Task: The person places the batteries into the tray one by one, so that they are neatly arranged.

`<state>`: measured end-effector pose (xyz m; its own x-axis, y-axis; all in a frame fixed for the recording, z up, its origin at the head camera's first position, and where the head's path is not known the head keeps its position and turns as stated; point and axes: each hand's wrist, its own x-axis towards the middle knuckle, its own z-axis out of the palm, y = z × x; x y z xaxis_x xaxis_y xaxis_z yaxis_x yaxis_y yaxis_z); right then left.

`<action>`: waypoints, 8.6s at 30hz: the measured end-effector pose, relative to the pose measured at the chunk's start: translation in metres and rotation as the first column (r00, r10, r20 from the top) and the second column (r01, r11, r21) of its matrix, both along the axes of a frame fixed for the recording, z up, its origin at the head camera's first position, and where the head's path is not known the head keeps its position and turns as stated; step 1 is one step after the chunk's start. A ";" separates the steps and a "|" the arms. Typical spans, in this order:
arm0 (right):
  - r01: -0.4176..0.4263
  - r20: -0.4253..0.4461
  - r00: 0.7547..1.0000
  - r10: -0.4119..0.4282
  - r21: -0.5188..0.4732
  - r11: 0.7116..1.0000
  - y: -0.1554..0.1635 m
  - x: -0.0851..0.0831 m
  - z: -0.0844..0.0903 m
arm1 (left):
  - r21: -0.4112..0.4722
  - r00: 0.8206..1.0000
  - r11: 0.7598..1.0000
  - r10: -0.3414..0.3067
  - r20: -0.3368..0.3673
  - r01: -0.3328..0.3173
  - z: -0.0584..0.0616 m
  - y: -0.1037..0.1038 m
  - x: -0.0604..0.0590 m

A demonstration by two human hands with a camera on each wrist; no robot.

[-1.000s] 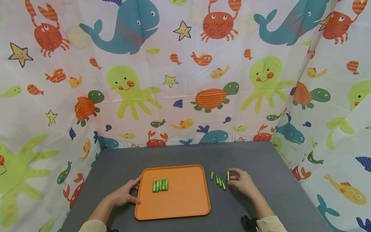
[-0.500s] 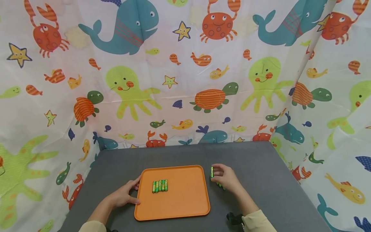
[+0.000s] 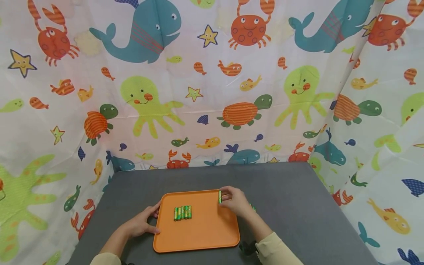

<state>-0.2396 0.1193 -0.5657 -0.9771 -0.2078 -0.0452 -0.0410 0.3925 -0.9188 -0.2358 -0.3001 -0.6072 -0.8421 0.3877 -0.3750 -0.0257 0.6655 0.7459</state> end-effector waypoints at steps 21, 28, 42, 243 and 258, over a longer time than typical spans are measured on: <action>-0.089 0.023 0.996 0.088 0.064 0.994 -0.076 -0.009 -0.033 | -0.002 1.000 1.000 0.009 0.001 -0.009 -0.002 -0.003 -0.001; -0.083 0.042 0.996 0.079 0.113 0.990 -0.092 -0.004 -0.038 | 0.012 1.000 1.000 0.009 0.007 -0.009 -0.003 -0.002 -0.001; -0.086 0.076 0.994 0.077 0.128 0.988 -0.099 -0.001 -0.035 | -0.003 1.000 1.000 -0.005 -0.009 0.004 -0.005 -0.001 -0.004; 0.227 -0.019 0.973 -0.229 0.230 0.946 0.095 0.024 -0.034 | 0.014 1.000 0.999 0.029 0.007 -0.029 0.003 0.002 0.005; 0.126 -0.032 0.992 -0.123 0.094 0.988 0.042 0.012 -0.004 | 0.015 1.000 1.000 0.020 -0.008 -0.020 0.002 0.000 0.004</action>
<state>-0.2276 0.1611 -0.5702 -0.9962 -0.0805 -0.0329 -0.0100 0.4820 -0.8761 -0.2322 -0.3001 -0.6051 -0.8526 0.3762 -0.3627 -0.0330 0.6539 0.7558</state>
